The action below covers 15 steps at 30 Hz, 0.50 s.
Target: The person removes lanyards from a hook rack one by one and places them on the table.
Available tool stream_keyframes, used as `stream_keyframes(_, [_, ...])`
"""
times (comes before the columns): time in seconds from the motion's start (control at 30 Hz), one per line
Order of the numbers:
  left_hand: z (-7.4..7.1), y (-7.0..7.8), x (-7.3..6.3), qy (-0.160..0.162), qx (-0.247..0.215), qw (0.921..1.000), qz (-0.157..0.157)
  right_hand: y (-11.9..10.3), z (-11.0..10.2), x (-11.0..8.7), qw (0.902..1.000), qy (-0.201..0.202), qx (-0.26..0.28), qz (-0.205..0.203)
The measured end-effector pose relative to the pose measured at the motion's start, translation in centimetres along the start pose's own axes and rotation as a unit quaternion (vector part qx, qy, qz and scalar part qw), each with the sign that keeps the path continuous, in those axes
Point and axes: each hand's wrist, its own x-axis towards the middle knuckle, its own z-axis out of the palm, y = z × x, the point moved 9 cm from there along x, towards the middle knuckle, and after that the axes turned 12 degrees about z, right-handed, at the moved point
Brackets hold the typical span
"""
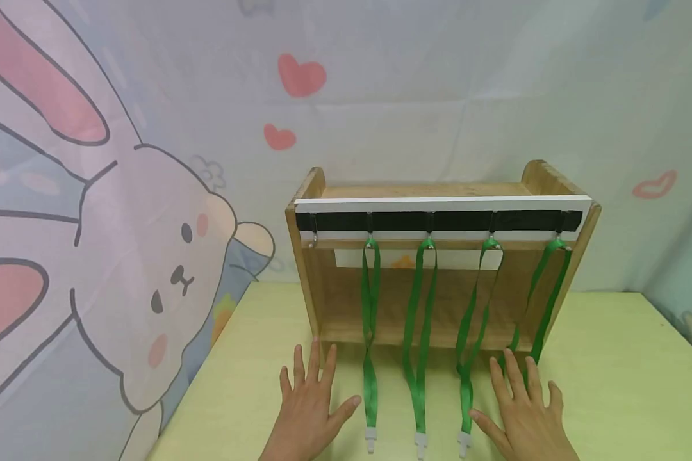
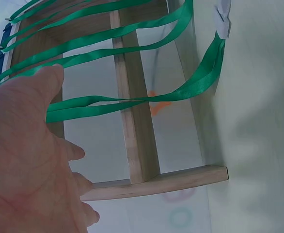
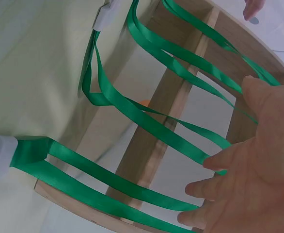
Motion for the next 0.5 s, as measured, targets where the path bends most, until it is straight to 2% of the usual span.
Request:
stream_keyframes(0.27, [-0.5, -0.1, 0.6, -0.003, 0.000, 1.0000, -0.001, -0.2, -0.9, -0.1, 0.9998, 0.013, 0.013, -0.011])
stream_keyframes(0.4, [-1.0, -0.1, 0.8, -0.002, -0.008, 1.0000, 0.004, 0.0, -1.3, -0.1, 0.9999, 0.000, 0.017, 0.004])
stream_keyframes(0.5, [-1.2, 0.1, 1.0, -0.004, -0.019, 0.9998, 0.011, 0.0, -2.2, -0.1, 0.9995, 0.011, 0.030, 0.005])
